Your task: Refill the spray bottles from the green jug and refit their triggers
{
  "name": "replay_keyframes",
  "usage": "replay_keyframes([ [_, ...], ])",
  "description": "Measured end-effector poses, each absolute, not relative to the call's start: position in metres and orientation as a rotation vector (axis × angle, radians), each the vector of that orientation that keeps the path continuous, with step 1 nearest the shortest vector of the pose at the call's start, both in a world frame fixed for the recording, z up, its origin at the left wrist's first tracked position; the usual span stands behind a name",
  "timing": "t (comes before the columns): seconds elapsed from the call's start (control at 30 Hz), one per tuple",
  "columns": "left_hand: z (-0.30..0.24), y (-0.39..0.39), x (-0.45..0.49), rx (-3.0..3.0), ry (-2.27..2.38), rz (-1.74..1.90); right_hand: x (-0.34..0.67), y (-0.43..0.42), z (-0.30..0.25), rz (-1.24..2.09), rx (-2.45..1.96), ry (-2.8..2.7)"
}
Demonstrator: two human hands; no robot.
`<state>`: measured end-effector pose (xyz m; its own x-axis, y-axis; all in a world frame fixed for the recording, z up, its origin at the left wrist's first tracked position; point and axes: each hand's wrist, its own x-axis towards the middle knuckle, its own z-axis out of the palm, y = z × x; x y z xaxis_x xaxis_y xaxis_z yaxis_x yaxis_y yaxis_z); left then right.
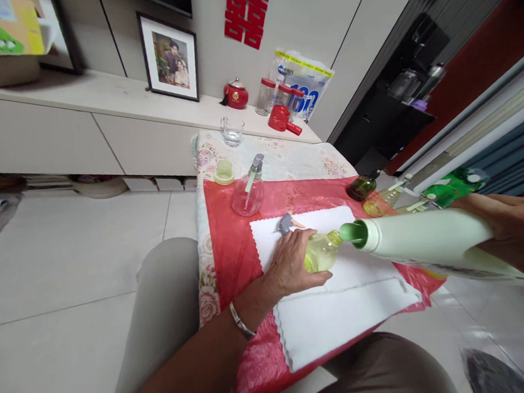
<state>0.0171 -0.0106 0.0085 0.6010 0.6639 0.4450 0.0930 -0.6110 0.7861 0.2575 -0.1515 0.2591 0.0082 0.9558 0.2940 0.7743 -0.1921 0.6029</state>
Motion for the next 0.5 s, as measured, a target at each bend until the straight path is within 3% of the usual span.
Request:
replay_keyframes([
  [0.5,0.0102,-0.0108,0.0167,2.082,0.593,0.975,0.2539,-0.149,0.2633,0.917,1.997,1.849],
])
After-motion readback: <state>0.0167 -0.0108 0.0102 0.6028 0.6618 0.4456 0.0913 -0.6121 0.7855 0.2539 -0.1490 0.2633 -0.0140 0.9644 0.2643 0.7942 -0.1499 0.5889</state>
